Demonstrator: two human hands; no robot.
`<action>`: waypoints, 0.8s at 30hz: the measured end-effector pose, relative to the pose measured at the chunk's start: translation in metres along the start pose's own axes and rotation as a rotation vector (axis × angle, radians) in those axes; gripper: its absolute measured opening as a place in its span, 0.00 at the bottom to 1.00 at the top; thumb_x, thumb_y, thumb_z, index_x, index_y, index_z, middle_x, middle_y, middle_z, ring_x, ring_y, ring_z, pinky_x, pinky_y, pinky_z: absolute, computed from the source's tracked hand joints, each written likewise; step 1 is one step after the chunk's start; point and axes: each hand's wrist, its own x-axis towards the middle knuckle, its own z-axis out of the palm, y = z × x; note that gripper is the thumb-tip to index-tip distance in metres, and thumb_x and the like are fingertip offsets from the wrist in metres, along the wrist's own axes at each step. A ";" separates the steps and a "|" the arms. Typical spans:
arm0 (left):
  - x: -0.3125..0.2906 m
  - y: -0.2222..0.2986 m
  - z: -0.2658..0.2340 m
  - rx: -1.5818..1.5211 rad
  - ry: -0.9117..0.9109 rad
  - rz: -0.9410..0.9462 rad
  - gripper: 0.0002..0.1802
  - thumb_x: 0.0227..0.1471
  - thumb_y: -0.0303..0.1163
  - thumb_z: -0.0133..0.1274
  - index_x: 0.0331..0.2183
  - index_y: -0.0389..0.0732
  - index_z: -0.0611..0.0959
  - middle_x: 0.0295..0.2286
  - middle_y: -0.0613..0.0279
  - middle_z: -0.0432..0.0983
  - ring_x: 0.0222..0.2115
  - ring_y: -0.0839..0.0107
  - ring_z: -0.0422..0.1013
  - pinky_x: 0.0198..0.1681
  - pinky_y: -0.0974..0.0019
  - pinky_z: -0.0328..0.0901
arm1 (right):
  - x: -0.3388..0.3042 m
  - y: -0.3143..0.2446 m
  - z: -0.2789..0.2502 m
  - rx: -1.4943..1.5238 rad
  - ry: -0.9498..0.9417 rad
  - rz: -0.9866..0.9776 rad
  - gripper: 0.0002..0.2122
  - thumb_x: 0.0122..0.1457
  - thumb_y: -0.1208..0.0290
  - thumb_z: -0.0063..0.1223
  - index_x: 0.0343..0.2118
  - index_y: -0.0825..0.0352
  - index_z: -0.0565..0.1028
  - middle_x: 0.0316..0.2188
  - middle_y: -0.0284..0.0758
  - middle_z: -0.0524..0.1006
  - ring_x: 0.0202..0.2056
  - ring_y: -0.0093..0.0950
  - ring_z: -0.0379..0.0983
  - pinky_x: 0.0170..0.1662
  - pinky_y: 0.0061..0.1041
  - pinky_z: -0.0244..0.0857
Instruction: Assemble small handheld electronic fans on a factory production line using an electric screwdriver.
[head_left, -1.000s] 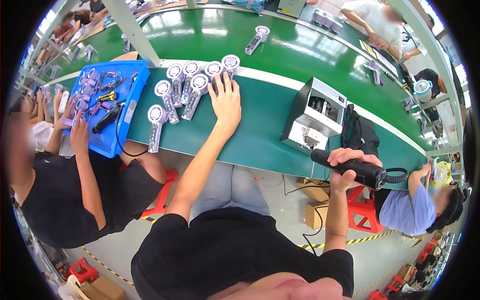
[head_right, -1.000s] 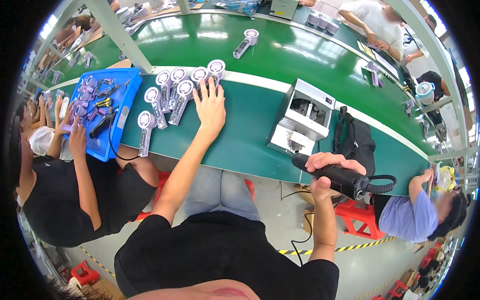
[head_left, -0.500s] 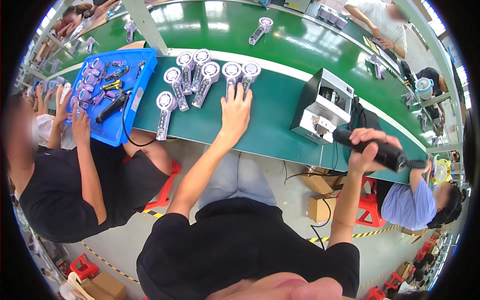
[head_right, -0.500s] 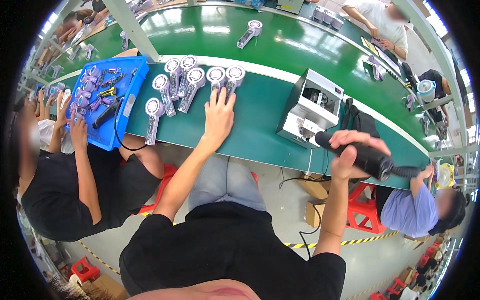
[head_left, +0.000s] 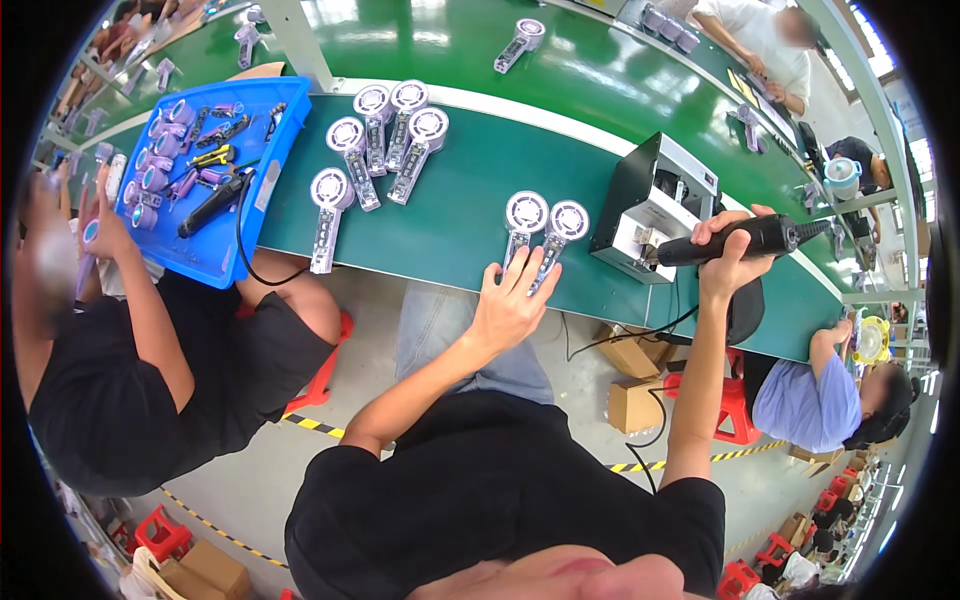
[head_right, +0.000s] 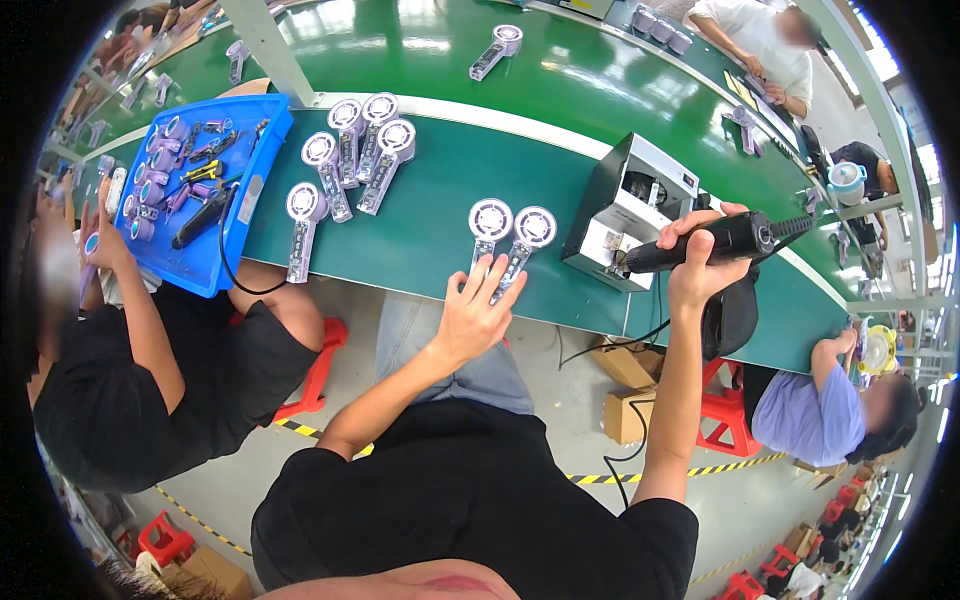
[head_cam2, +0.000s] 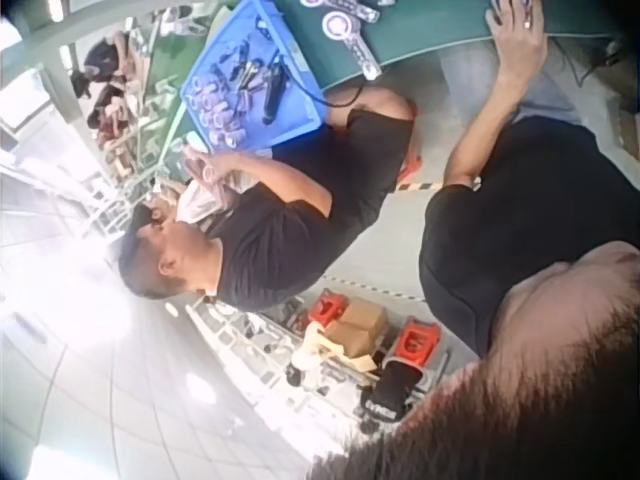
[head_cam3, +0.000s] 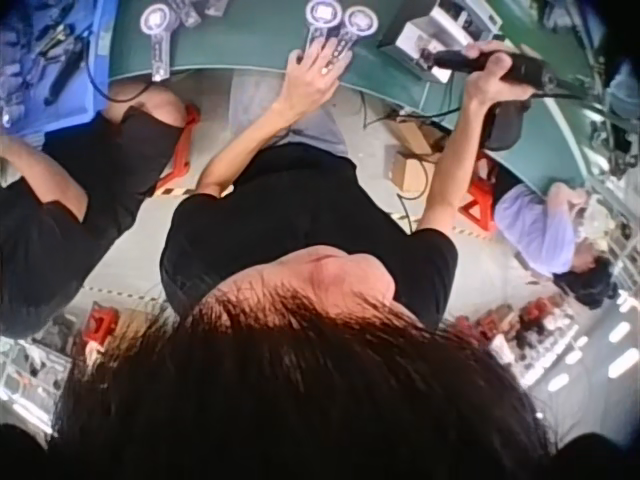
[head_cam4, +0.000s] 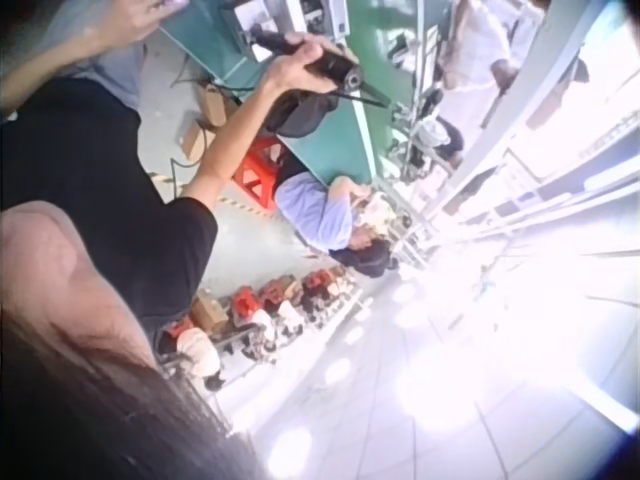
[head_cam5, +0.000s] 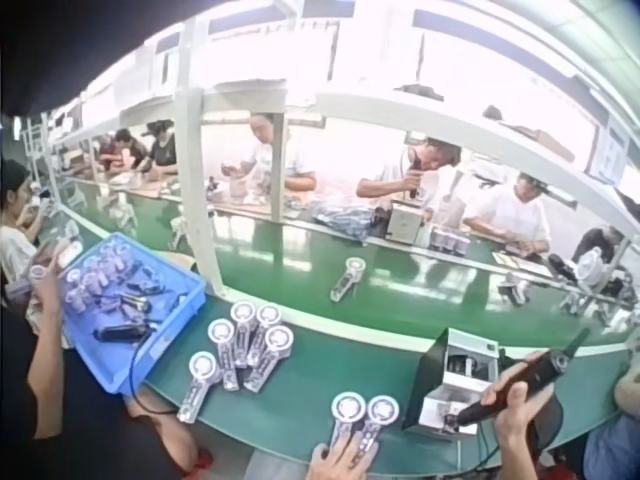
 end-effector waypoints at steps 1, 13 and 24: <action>0.000 0.001 0.000 0.002 0.006 -0.015 0.31 0.40 0.31 0.57 0.51 0.42 0.75 0.51 0.48 0.66 0.53 0.54 0.63 0.41 0.50 0.60 | 0.001 0.001 0.001 -0.003 -0.001 0.002 0.25 0.58 0.58 0.57 0.49 0.68 0.59 0.21 0.40 0.70 0.18 0.28 0.66 0.21 0.29 0.65; 0.013 -0.005 0.020 -0.021 0.104 -0.035 0.28 0.40 0.30 0.55 0.49 0.40 0.76 0.51 0.54 0.68 0.52 0.56 0.63 0.39 0.51 0.61 | -0.013 0.006 0.021 0.182 0.070 0.142 0.18 0.61 0.66 0.52 0.48 0.66 0.58 0.21 0.39 0.69 0.18 0.27 0.67 0.20 0.31 0.66; 0.012 -0.008 0.029 0.110 0.117 -0.009 0.26 0.40 0.32 0.55 0.46 0.40 0.79 0.49 0.57 0.71 0.51 0.58 0.64 0.38 0.51 0.62 | -0.019 0.035 0.087 0.109 -0.081 0.039 0.16 0.60 0.71 0.50 0.47 0.65 0.58 0.21 0.39 0.69 0.17 0.27 0.66 0.21 0.31 0.66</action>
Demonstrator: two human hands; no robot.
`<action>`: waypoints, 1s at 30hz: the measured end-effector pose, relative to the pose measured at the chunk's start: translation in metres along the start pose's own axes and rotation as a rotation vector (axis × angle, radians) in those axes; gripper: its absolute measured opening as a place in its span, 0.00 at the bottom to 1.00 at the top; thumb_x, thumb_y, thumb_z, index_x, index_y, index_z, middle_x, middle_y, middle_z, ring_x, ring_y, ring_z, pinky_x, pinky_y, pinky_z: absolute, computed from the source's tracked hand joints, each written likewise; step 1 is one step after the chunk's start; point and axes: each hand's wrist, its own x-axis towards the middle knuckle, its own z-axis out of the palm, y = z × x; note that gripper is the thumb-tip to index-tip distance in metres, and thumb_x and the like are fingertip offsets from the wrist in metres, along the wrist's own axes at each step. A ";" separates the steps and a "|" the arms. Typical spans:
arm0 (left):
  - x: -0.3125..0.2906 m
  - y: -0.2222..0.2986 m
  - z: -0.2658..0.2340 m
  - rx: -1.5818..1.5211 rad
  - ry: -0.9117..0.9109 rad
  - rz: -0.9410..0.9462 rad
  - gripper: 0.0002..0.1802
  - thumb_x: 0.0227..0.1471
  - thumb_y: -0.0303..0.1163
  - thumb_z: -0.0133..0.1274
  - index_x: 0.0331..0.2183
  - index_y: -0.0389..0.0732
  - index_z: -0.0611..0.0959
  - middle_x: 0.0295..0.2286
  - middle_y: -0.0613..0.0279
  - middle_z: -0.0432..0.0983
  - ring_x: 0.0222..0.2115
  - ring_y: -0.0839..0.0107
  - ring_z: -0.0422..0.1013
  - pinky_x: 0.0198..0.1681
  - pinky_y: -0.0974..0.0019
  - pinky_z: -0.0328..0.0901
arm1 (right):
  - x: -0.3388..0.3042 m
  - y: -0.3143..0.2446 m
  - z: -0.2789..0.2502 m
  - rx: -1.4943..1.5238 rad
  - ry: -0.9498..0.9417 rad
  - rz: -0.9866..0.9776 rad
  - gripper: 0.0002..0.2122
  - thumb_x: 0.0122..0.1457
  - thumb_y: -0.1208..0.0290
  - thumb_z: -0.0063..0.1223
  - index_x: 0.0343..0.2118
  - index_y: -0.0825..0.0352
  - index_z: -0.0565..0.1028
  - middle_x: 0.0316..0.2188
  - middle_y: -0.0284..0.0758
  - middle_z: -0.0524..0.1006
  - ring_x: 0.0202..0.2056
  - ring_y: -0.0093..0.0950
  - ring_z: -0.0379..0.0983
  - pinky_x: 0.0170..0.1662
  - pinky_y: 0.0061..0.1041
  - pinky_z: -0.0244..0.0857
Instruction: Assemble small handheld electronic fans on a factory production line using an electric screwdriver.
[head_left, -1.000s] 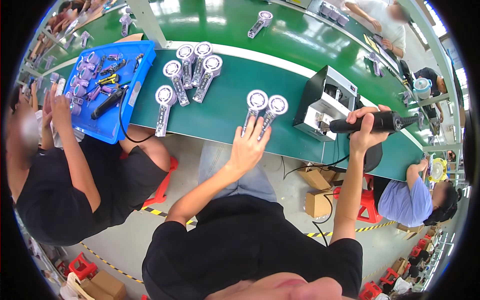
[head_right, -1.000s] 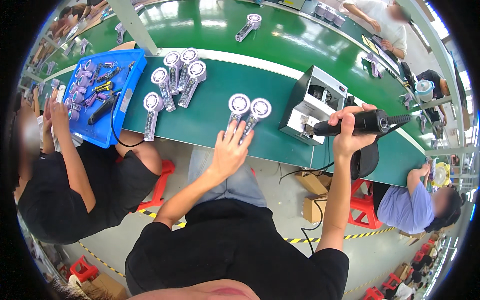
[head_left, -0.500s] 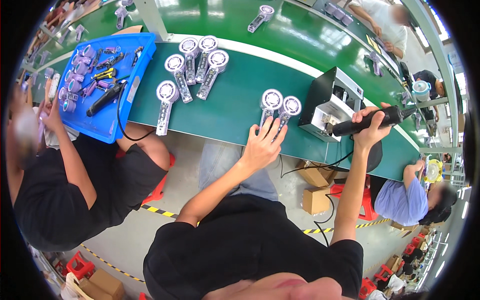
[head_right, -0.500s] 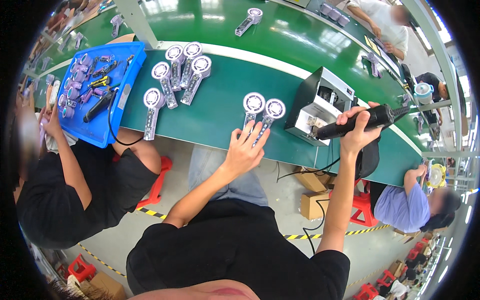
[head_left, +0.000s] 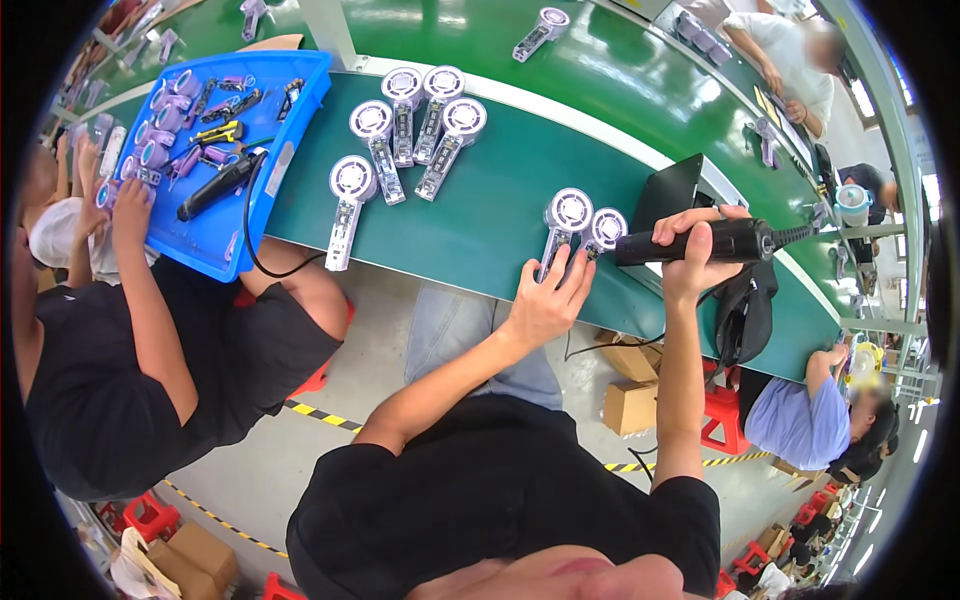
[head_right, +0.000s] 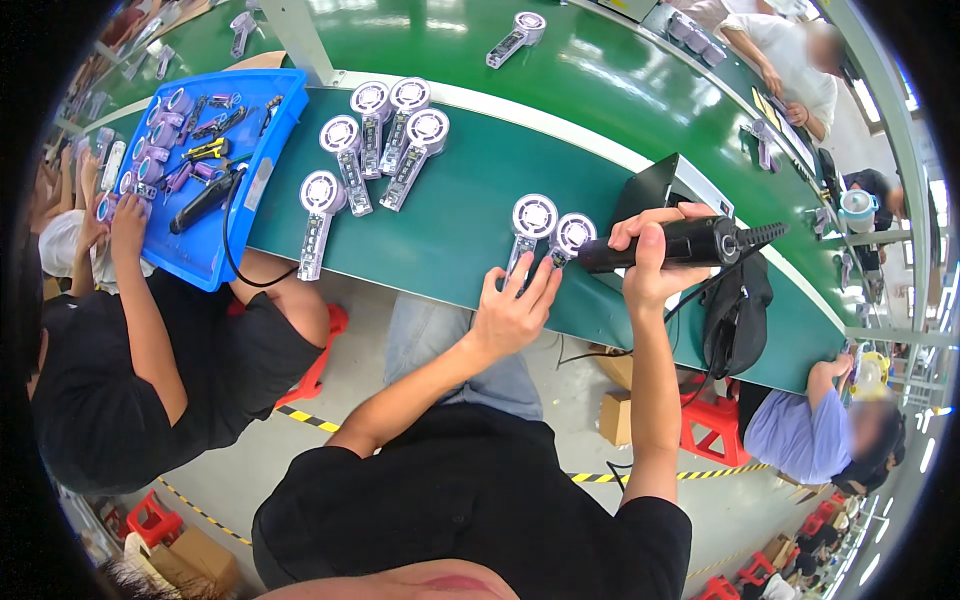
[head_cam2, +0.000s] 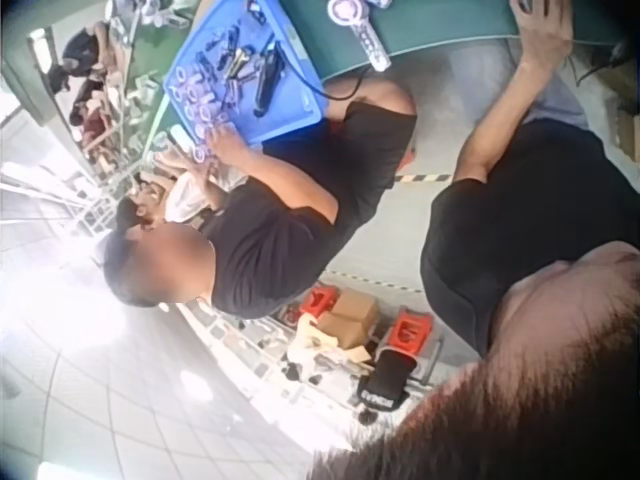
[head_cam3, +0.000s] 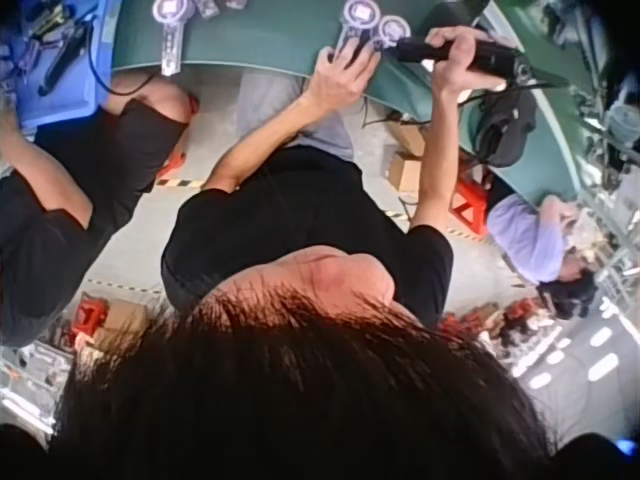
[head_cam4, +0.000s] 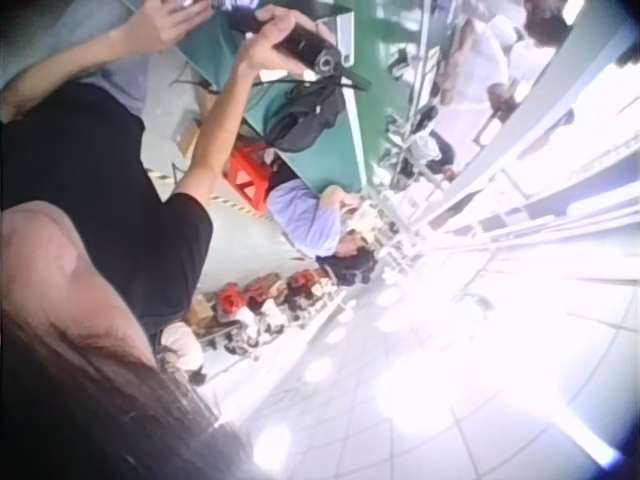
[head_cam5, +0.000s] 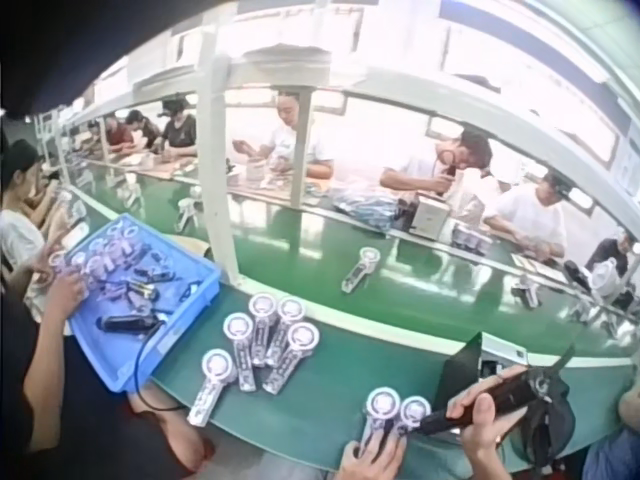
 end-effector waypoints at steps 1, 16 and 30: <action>0.000 0.000 0.001 -0.003 0.002 0.003 0.26 0.40 0.32 0.55 0.46 0.40 0.79 0.49 0.57 0.71 0.51 0.58 0.64 0.38 0.50 0.62 | -0.001 0.000 0.000 -0.009 -0.009 -0.004 0.16 0.60 0.71 0.50 0.47 0.65 0.58 0.21 0.39 0.69 0.17 0.27 0.66 0.21 0.31 0.66; 0.000 -0.001 -0.007 -0.020 -0.016 0.026 0.23 0.47 0.31 0.46 0.46 0.35 0.78 0.48 0.51 0.70 0.50 0.56 0.66 0.38 0.51 0.63 | -0.019 0.012 0.008 0.094 -0.087 -0.011 0.19 0.56 0.77 0.54 0.44 0.62 0.55 0.20 0.39 0.71 0.18 0.26 0.68 0.23 0.26 0.68; -0.003 -0.036 -0.043 -0.288 -0.185 0.012 0.36 0.44 0.41 0.59 0.50 0.28 0.71 0.52 0.44 0.65 0.56 0.53 0.60 0.51 0.56 0.61 | -0.026 0.016 0.018 -0.065 -0.098 0.037 0.25 0.54 0.77 0.55 0.51 0.69 0.56 0.23 0.33 0.73 0.23 0.22 0.69 0.32 0.22 0.65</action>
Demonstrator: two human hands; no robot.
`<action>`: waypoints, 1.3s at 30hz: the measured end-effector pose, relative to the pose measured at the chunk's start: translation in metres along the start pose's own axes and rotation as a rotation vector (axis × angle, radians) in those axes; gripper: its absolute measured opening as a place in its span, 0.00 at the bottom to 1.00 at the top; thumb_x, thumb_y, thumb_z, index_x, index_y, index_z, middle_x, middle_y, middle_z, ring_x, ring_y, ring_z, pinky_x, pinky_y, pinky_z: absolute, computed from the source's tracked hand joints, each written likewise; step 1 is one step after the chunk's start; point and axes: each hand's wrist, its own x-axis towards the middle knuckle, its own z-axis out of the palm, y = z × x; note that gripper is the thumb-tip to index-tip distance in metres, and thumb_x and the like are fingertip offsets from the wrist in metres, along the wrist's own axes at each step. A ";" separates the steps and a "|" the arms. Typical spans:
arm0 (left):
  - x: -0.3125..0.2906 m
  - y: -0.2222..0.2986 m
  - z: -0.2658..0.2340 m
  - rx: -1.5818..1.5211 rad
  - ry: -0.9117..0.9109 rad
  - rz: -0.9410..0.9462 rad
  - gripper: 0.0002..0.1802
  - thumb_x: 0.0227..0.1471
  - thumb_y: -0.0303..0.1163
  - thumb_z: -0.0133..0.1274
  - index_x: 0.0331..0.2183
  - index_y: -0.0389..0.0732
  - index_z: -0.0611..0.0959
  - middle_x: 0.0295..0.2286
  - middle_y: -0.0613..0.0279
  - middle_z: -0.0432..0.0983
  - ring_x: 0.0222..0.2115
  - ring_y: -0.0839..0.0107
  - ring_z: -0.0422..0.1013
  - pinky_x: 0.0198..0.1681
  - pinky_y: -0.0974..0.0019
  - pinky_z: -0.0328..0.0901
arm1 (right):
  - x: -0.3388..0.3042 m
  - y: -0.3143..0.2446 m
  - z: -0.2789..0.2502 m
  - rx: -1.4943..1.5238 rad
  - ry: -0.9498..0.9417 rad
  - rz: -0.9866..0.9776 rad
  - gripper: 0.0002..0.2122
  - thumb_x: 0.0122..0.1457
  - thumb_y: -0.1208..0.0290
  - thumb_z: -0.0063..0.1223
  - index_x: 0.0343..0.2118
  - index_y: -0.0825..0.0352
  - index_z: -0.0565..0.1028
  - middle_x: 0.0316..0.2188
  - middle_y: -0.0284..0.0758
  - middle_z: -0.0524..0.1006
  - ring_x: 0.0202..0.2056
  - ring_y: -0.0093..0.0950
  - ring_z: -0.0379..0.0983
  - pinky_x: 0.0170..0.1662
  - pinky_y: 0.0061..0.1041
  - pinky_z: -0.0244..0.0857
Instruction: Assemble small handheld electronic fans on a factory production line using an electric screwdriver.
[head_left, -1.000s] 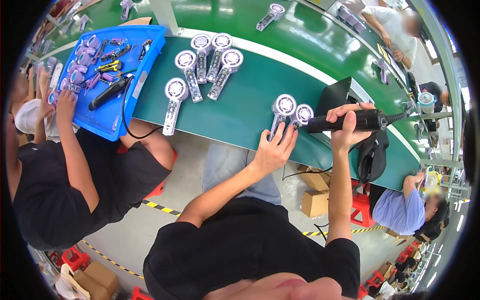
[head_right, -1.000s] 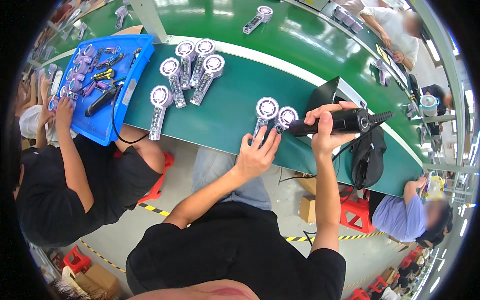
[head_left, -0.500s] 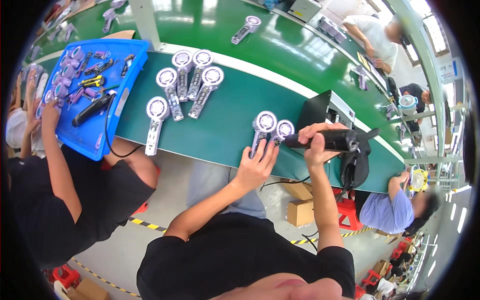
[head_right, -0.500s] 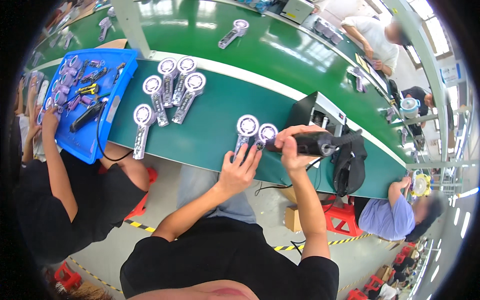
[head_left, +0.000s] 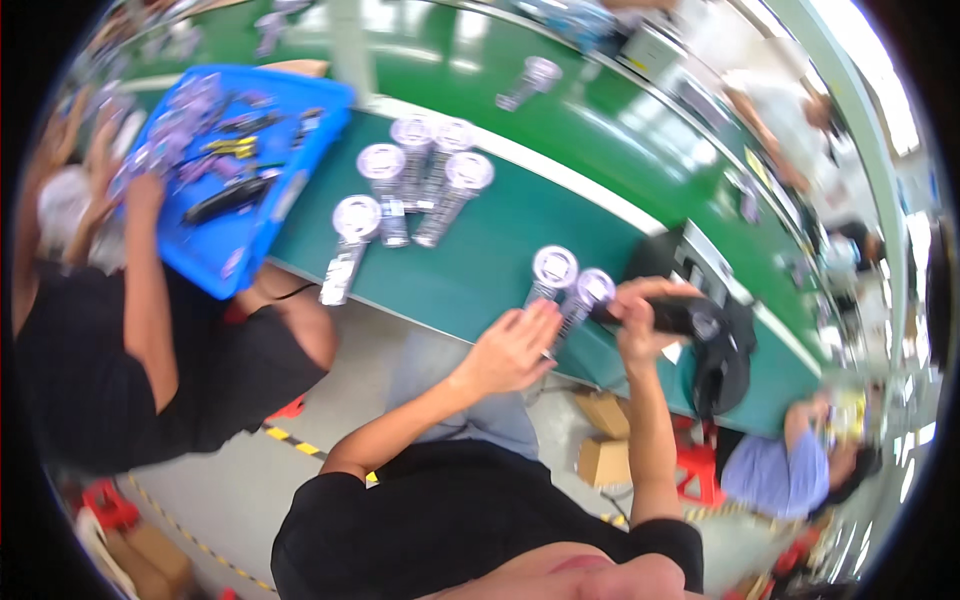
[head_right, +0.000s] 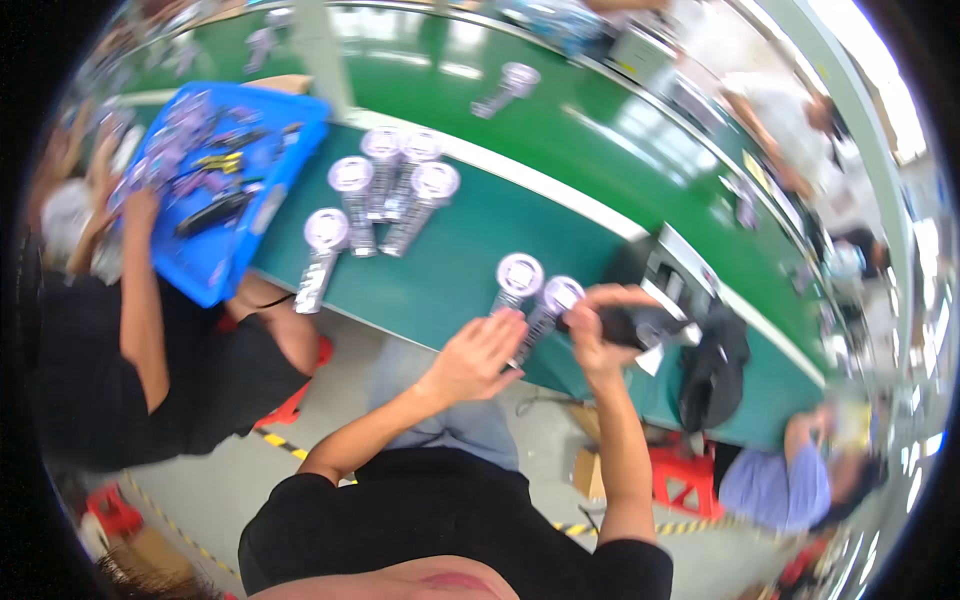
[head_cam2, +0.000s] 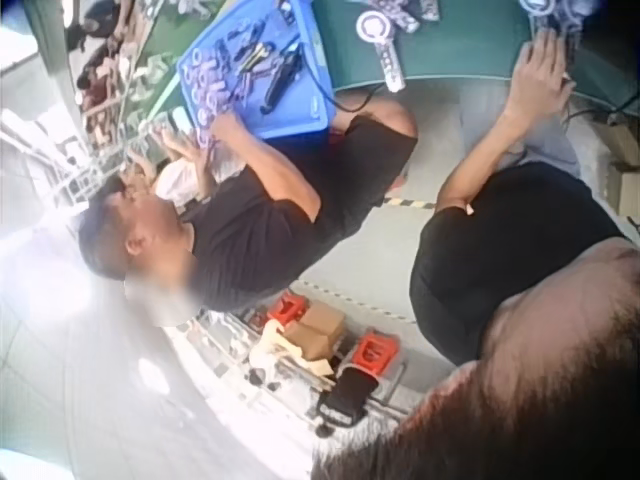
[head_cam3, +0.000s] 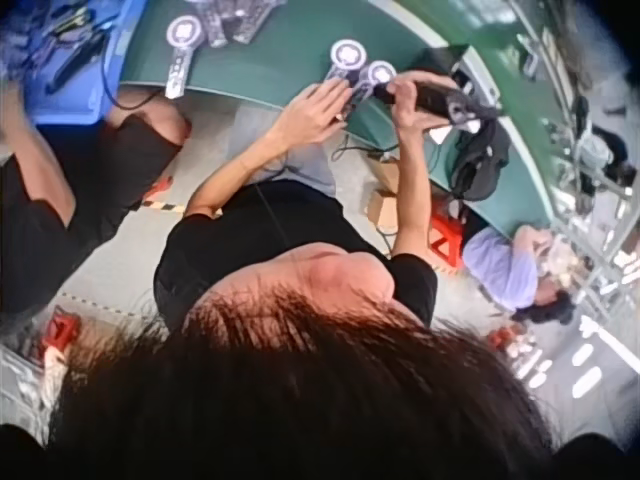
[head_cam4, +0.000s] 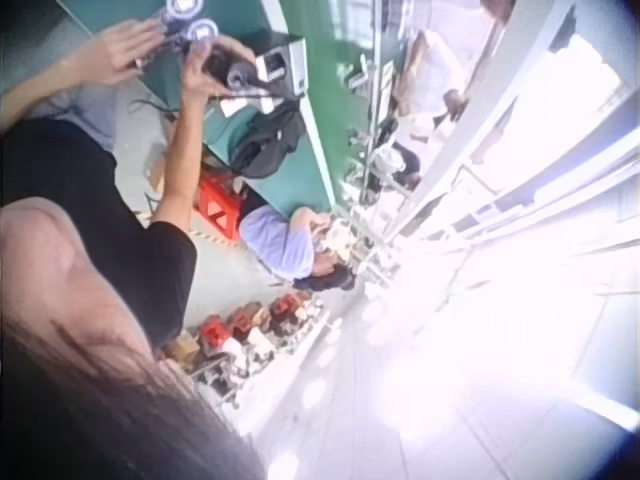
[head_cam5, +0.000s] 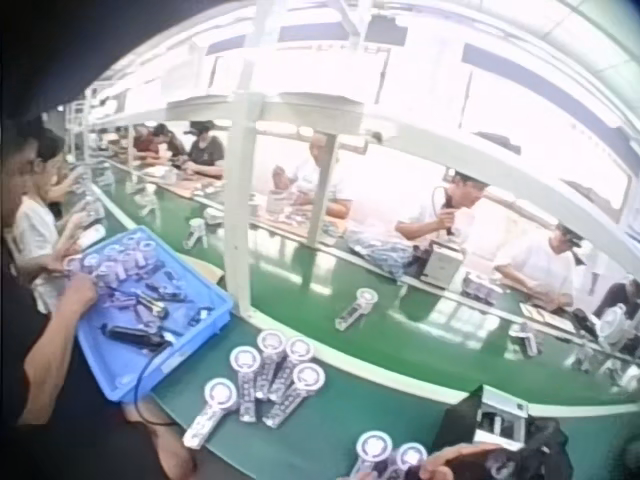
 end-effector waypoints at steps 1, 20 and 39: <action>-0.003 -0.002 -0.002 -0.004 0.007 0.002 0.37 0.44 0.42 0.58 0.50 0.26 0.70 0.53 0.42 0.64 0.57 0.52 0.59 0.54 0.55 0.60 | -0.004 0.005 -0.013 -0.080 -0.051 -0.019 0.25 0.55 0.76 0.54 0.53 0.69 0.54 0.22 0.34 0.72 0.23 0.23 0.69 0.30 0.24 0.65; -0.015 -0.071 -0.051 0.591 0.224 0.038 0.21 0.41 0.30 0.50 0.40 0.31 0.80 0.50 0.50 0.69 0.49 0.58 0.66 0.51 0.59 0.63 | 0.007 -0.010 -0.003 0.100 0.075 -0.139 0.14 0.59 0.77 0.51 0.43 0.70 0.59 0.20 0.40 0.69 0.17 0.26 0.64 0.20 0.26 0.64; -0.030 -0.078 -0.048 -0.483 0.354 -0.385 0.16 0.47 0.22 0.55 0.42 0.38 0.81 0.48 0.49 0.73 0.38 0.56 0.76 0.39 0.61 0.72 | -0.002 -0.054 -0.040 0.226 -0.066 -0.003 0.24 0.60 0.53 0.49 0.50 0.63 0.57 0.26 0.37 0.65 0.19 0.27 0.63 0.23 0.26 0.60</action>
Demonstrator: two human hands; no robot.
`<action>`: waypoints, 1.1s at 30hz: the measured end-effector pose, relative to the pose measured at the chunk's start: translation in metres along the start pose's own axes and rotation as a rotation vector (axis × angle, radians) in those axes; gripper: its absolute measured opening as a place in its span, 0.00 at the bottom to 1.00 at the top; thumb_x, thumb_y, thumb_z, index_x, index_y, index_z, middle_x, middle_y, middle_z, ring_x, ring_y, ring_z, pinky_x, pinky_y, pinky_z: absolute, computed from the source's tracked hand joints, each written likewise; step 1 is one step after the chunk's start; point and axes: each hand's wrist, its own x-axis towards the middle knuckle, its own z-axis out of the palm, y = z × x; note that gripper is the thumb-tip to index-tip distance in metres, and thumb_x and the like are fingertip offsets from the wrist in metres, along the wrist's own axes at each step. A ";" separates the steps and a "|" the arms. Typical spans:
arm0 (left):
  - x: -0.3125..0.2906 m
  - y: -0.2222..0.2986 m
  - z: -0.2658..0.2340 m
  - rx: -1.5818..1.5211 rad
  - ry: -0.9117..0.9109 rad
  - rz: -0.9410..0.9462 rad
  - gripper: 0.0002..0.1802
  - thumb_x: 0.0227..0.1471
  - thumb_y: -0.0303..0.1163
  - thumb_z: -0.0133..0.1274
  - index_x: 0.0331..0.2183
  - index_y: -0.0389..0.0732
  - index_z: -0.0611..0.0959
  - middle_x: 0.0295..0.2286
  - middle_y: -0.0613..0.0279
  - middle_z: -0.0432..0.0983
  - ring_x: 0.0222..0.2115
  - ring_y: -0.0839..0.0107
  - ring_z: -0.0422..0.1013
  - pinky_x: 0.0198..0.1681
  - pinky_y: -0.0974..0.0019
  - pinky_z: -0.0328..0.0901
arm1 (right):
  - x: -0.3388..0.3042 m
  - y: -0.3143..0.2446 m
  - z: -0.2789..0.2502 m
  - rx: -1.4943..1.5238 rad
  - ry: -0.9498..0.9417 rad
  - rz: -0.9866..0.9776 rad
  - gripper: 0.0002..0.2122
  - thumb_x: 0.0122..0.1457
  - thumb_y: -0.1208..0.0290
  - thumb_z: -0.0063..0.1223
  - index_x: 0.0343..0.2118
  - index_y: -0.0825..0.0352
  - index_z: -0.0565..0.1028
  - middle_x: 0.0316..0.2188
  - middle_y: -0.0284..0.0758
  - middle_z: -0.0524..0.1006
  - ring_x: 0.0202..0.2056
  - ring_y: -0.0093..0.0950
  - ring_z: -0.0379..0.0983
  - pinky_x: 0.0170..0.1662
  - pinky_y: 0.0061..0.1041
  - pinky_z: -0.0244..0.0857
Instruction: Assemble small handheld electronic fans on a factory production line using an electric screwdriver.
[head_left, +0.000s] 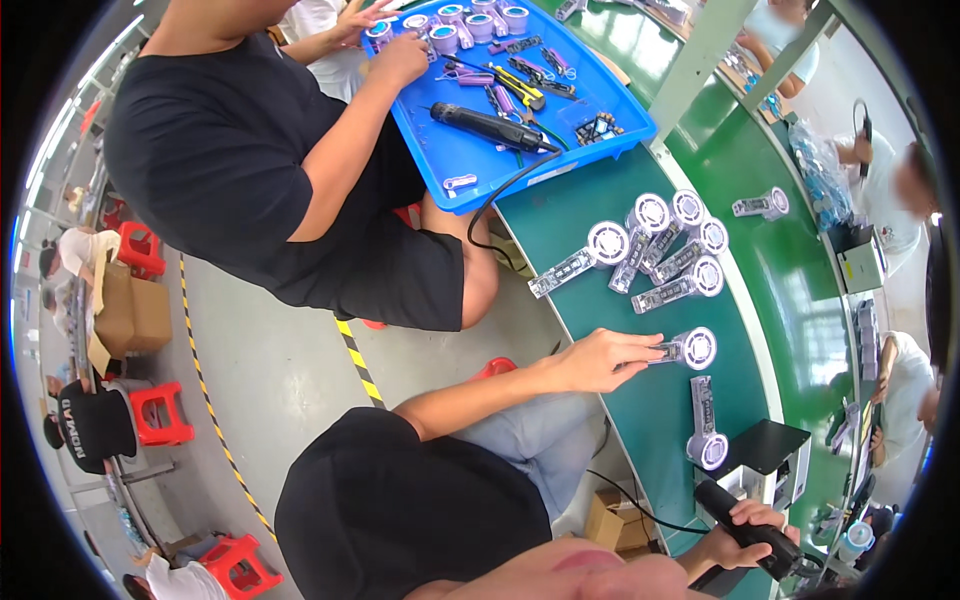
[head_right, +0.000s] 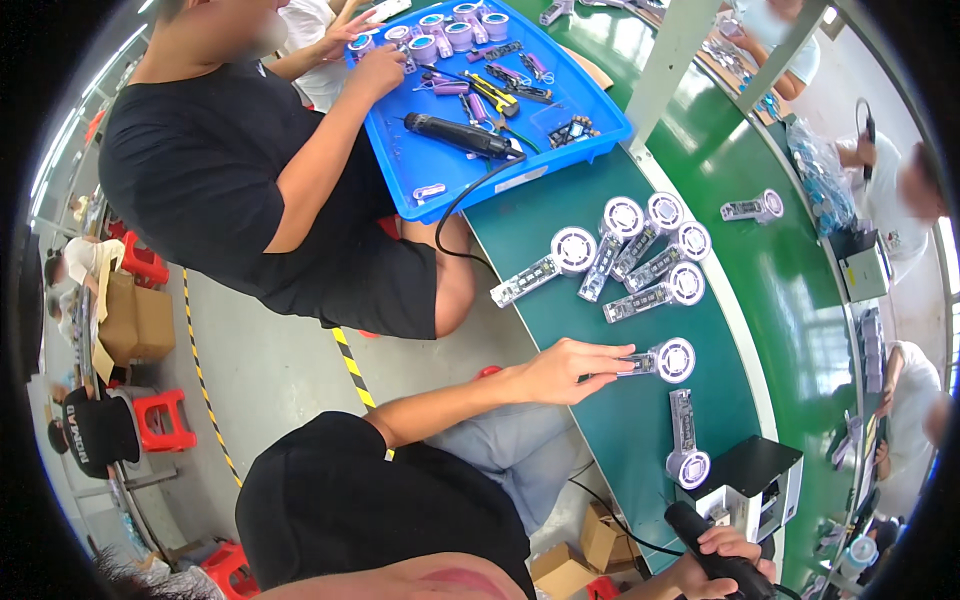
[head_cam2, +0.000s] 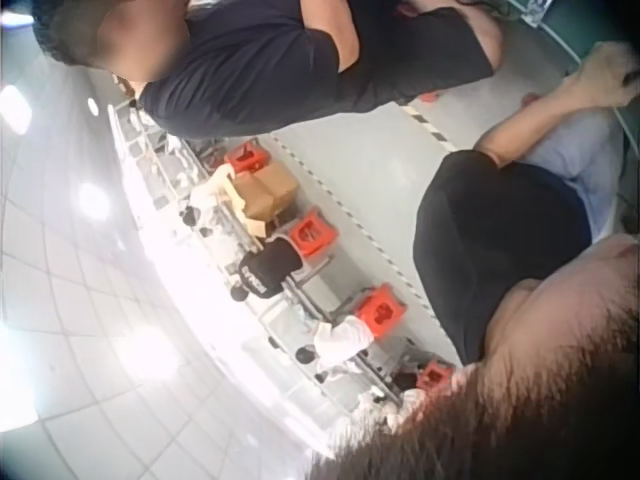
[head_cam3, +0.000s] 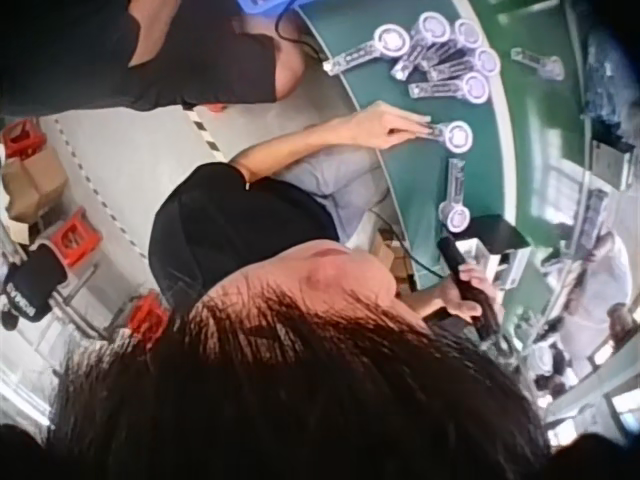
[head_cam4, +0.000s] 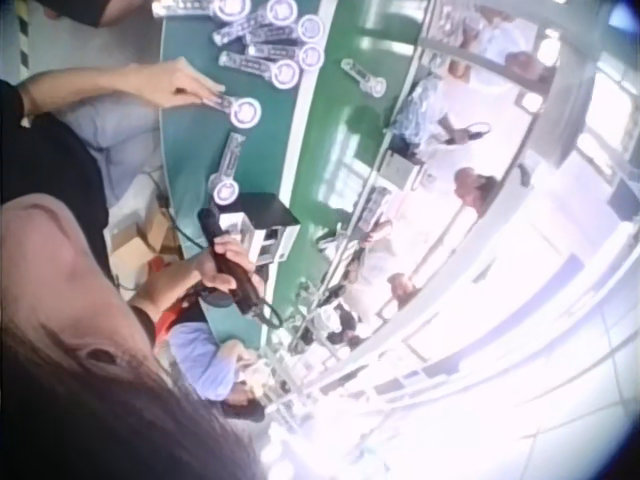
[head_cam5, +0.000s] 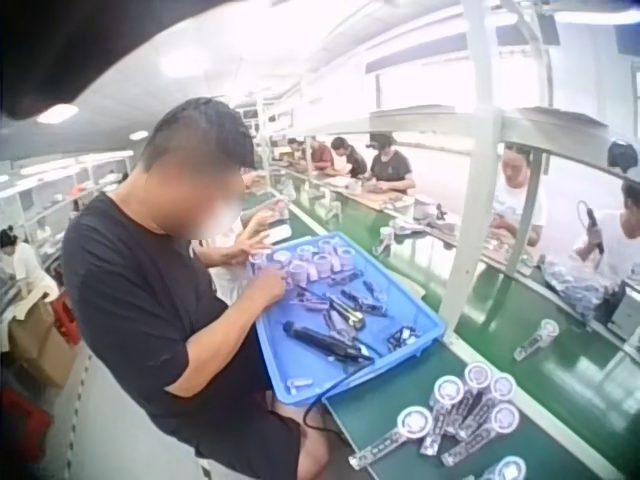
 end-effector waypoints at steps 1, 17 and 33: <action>0.000 -0.002 0.001 0.010 0.039 0.039 0.15 0.47 0.23 0.55 0.41 0.38 0.82 0.47 0.50 0.73 0.37 0.56 0.76 0.38 0.62 0.73 | -0.004 -0.003 0.002 -0.031 -0.008 0.012 0.24 0.60 0.52 0.49 0.50 0.63 0.57 0.26 0.37 0.66 0.19 0.27 0.63 0.23 0.26 0.61; -0.012 -0.001 0.012 0.577 0.020 0.289 0.23 0.49 0.31 0.54 0.48 0.35 0.75 0.51 0.52 0.70 0.44 0.62 0.73 0.50 0.61 0.67 | -0.034 0.001 0.018 -0.204 0.095 0.023 0.27 0.55 0.57 0.61 0.46 0.64 0.55 0.19 0.37 0.68 0.14 0.26 0.65 0.17 0.23 0.65; -0.005 0.008 0.011 0.547 0.004 0.288 0.24 0.45 0.28 0.56 0.47 0.35 0.76 0.50 0.49 0.70 0.43 0.60 0.73 0.49 0.59 0.66 | -0.030 -0.001 0.017 -0.150 0.109 -0.016 0.25 0.55 0.59 0.61 0.44 0.64 0.57 0.19 0.38 0.69 0.15 0.27 0.67 0.19 0.25 0.65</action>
